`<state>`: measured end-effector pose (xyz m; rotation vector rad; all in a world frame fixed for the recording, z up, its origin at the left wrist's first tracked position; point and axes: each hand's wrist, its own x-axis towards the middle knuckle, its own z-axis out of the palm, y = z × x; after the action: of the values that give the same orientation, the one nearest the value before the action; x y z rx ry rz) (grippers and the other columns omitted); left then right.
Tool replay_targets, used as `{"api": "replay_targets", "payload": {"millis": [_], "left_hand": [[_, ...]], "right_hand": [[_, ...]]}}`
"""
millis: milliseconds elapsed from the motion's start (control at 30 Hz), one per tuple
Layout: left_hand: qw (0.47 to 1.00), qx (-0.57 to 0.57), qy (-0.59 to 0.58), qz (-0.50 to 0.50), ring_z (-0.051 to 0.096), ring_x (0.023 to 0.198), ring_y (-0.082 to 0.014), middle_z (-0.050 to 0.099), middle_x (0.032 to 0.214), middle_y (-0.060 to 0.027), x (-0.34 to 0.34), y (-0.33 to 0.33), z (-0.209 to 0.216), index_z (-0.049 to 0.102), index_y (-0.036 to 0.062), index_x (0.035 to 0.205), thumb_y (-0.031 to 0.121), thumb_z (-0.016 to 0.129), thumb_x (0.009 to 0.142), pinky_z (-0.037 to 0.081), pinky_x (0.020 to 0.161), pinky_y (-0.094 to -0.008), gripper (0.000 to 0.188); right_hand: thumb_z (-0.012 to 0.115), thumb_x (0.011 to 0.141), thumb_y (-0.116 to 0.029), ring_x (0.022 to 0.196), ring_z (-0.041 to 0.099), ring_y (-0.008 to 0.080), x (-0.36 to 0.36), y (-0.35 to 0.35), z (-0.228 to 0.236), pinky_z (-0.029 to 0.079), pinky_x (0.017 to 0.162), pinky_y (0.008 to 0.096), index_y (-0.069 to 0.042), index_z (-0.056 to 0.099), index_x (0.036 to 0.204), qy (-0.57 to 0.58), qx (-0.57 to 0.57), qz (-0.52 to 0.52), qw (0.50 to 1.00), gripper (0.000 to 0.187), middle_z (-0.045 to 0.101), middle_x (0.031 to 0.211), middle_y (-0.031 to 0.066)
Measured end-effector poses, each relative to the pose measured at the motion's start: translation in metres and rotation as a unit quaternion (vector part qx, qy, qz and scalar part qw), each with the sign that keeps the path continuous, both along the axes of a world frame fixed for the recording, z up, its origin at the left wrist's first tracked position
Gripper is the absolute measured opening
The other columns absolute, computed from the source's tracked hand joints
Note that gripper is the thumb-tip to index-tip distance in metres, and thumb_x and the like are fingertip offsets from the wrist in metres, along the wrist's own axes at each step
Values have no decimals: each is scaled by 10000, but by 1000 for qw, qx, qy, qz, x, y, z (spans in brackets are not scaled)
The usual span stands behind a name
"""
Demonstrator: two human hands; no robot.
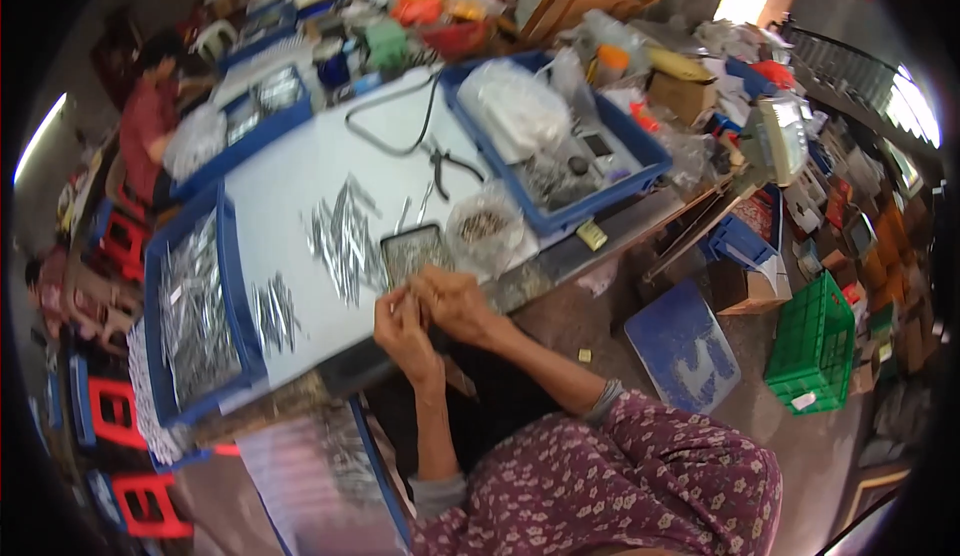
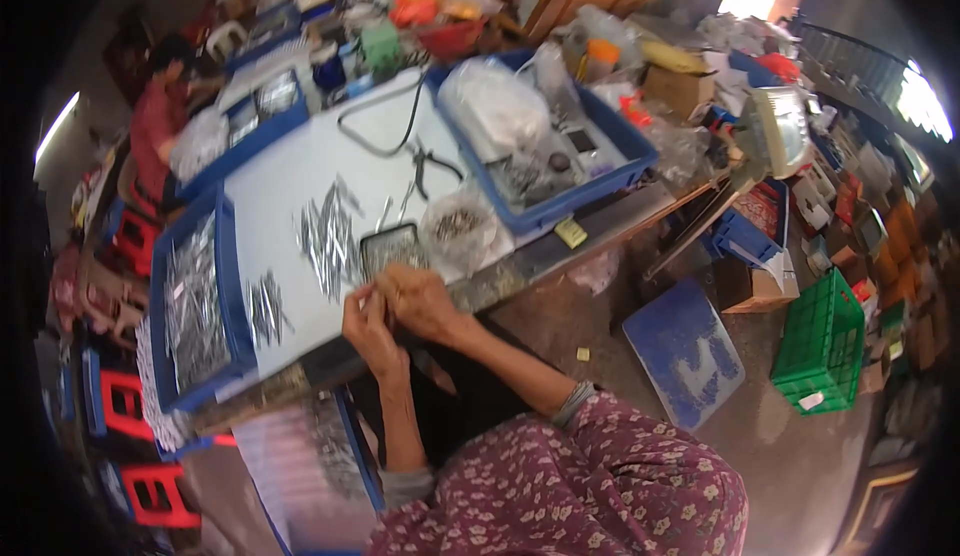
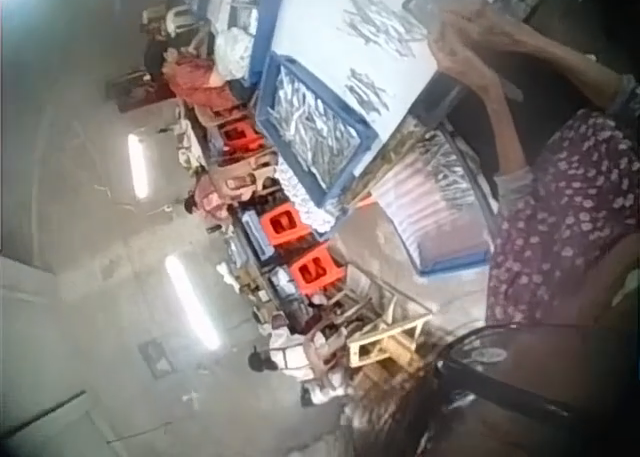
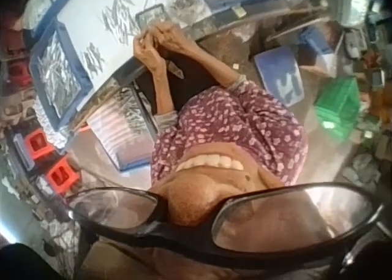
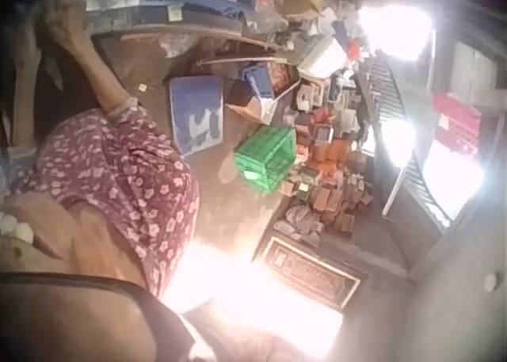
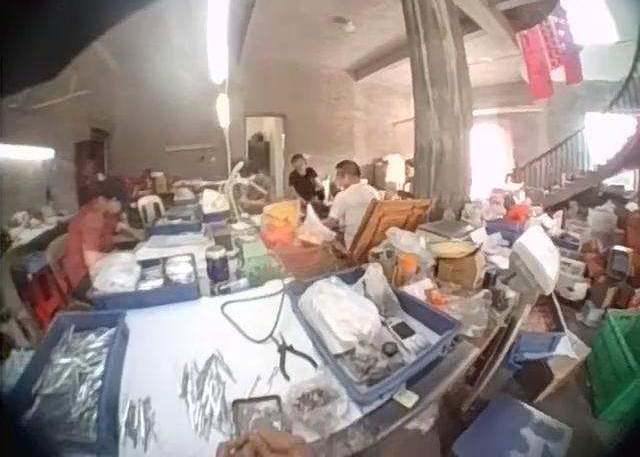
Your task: Assembling small metal components by hand in a workshop setting.
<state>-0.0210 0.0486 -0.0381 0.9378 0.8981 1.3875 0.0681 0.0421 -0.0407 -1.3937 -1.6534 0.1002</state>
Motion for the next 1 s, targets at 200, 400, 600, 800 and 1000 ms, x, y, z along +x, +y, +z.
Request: {"api": "replay_targets", "payload": {"millis": [200,400,600,800,1000], "left_hand": [[999,26,-25,10,350,469,-31,475,600,-4,-6,12,-3,483,-10,946,43,486,846,241,413,-167,113],[998,46,-27,25,356,453,-38,517,636,-51,-20,22,-5,468,-26,973,58,503,840,239,405,-167,161],[999,16,-43,23,359,451,-48,532,641,-68,-30,22,-9,464,-33,966,35,504,827,258,408,-175,160],[996,-4,-88,15,363,444,-45,528,612,-72,-34,25,-11,451,-39,961,12,482,804,252,390,-181,168],[997,-14,-75,26,366,432,-48,537,608,-90,-36,32,-15,448,-46,956,0,490,797,255,378,-187,171]], "right_hand": [[538,831,-106,526,379,104,4,-15,27,329,474,260,-5,519,746,192,-38,-11,981,133,430,574,39],[548,821,-85,507,381,60,8,-18,27,309,448,227,1,528,743,160,-38,-12,986,118,424,539,-1],[548,826,-107,516,405,65,7,-17,9,333,459,226,9,530,744,128,-53,-33,990,144,459,551,15],[559,825,-111,525,383,60,8,-26,28,334,459,232,14,516,744,263,-72,19,962,155,434,554,4],[523,810,-41,572,413,48,1,-59,79,348,502,193,35,533,761,306,-47,85,947,90,477,617,8]]}}
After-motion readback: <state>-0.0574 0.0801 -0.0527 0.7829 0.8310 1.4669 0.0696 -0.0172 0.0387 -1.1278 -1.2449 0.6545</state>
